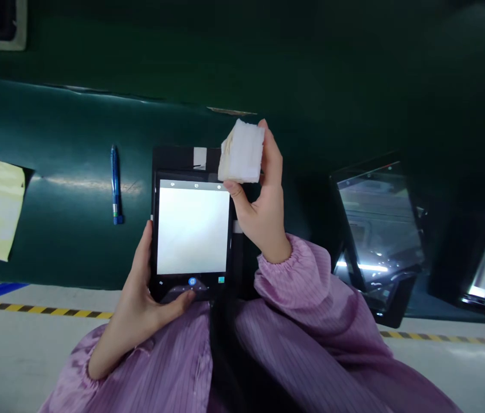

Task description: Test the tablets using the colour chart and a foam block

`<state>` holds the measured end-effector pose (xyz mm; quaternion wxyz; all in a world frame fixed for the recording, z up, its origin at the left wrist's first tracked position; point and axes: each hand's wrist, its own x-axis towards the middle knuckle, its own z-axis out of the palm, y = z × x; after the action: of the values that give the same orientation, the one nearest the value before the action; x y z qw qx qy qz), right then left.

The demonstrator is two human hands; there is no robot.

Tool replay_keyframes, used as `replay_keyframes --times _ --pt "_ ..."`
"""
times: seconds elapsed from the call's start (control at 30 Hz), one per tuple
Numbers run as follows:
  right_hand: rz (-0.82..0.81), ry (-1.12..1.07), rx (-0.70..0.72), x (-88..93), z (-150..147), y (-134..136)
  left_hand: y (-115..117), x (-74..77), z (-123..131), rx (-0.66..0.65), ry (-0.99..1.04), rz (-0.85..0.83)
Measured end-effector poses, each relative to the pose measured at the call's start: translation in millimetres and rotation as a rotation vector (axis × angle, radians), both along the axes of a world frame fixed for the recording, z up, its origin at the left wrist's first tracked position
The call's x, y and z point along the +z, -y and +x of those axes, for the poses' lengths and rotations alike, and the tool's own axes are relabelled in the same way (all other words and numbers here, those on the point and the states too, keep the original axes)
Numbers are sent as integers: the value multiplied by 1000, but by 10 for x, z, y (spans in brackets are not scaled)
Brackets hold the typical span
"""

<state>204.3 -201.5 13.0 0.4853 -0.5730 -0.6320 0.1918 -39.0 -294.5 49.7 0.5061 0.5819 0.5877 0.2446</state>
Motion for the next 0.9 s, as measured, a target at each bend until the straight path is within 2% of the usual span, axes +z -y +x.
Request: replay_keyframes --times 0.23,0.5,0.73,0.9 --pt "-14 13 -13 48 -13 12 -28 -47 -49 -28 78 -33" --pt "25 49 -40 214 229 78 -79 -45 -218 -141 214 -80" --pt "-42 301 -48 490 335 122 -102 13 -196 -124 423 -232" --pt "6 388 -70 553 385 106 -107 3 -188 -108 377 -224"
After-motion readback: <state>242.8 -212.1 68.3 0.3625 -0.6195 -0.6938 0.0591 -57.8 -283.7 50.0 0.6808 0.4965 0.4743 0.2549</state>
